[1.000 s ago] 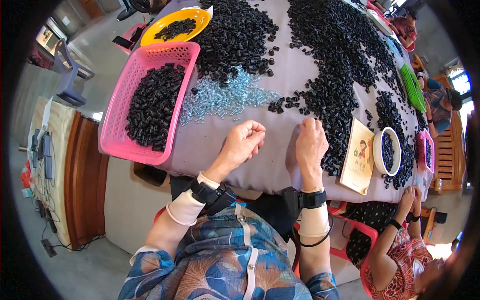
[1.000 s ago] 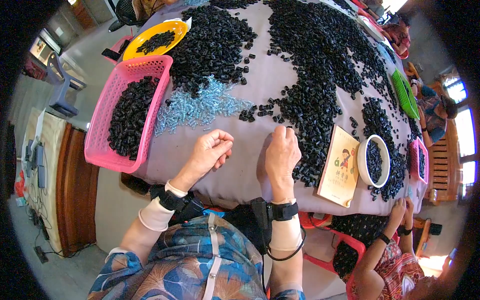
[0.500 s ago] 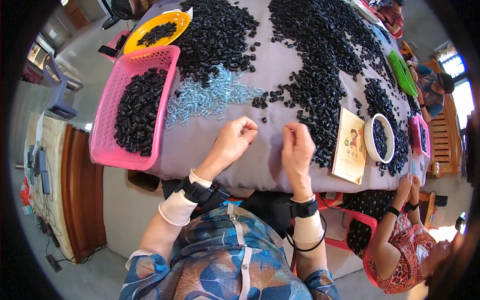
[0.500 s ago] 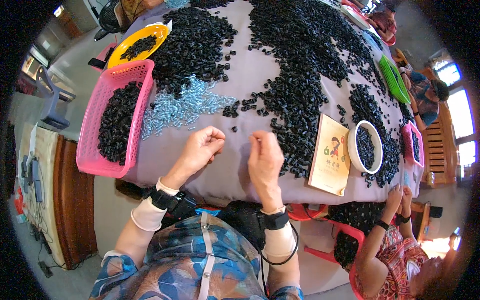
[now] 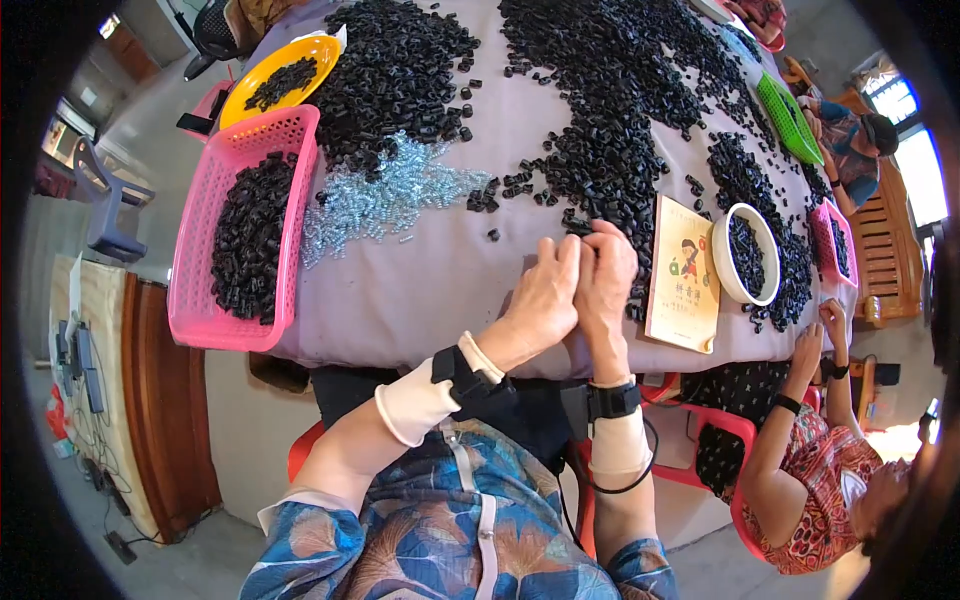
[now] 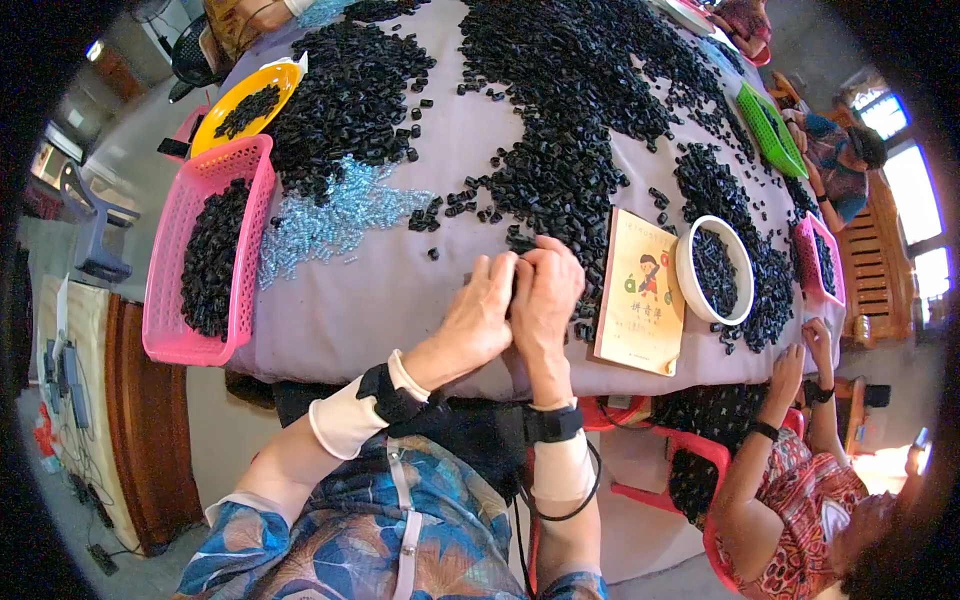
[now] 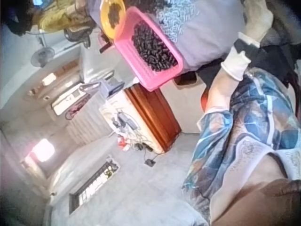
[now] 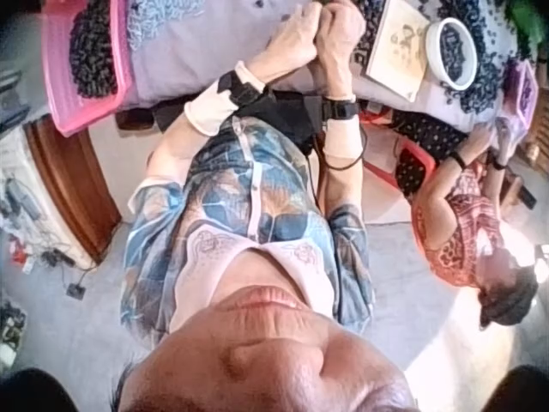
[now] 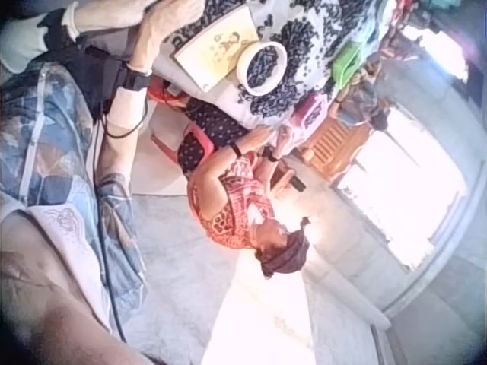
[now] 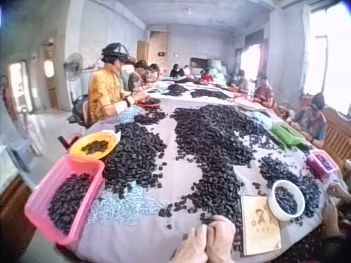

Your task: Sorting small black plastic shoe components on a table in a manufacturing environment.

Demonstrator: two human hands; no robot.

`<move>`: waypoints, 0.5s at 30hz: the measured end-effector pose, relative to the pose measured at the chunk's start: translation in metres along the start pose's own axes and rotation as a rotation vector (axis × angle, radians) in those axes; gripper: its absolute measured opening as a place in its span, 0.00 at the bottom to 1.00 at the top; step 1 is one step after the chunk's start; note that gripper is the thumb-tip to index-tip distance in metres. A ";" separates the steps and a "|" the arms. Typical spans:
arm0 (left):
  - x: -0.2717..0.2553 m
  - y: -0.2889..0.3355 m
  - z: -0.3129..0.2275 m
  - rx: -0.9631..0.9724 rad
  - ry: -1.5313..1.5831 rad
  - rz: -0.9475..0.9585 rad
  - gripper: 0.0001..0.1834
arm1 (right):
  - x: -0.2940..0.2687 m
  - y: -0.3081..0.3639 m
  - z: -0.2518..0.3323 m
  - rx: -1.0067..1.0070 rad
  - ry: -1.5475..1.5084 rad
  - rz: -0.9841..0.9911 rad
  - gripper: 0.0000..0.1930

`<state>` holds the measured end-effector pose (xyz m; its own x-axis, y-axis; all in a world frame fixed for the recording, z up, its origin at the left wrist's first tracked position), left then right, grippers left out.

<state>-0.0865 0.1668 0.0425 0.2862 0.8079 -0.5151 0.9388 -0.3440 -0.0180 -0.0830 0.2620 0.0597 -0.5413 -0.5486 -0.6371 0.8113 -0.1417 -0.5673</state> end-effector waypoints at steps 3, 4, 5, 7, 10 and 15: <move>-0.017 -0.001 0.010 0.103 0.015 -0.114 0.23 | 0.014 -0.006 0.007 -0.014 -0.069 0.015 0.04; -0.024 -0.002 0.013 0.134 0.011 -0.131 0.22 | 0.020 -0.007 0.012 -0.028 -0.078 0.019 0.04; -0.034 0.000 0.017 0.145 -0.043 -0.181 0.22 | 0.025 -0.007 0.020 -0.041 -0.041 0.025 0.03; -0.054 0.002 0.029 0.128 -0.050 -0.217 0.22 | 0.039 -0.008 0.038 -0.044 -0.019 0.057 0.04; -0.072 0.005 0.047 0.133 0.036 -0.252 0.23 | 0.054 -0.008 0.057 -0.044 -0.052 0.097 0.03; -0.096 0.017 0.055 0.068 0.060 -0.272 0.24 | 0.069 -0.014 0.075 -0.078 -0.321 0.125 0.02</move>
<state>-0.1090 0.0570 0.0446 0.0386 0.9010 -0.4321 0.9683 -0.1405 -0.2065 -0.1156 0.1644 0.0628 -0.3315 -0.7904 -0.5151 0.8410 -0.0001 -0.5411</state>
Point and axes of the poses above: each hand's wrist, its own y-axis away from the middle knuckle, its own x-axis out of the palm, z = x × y, the point moved 9 cm from there along -y, towards the middle knuckle, and after that the axes turned 1 degree about y, right-handed, at the moved point
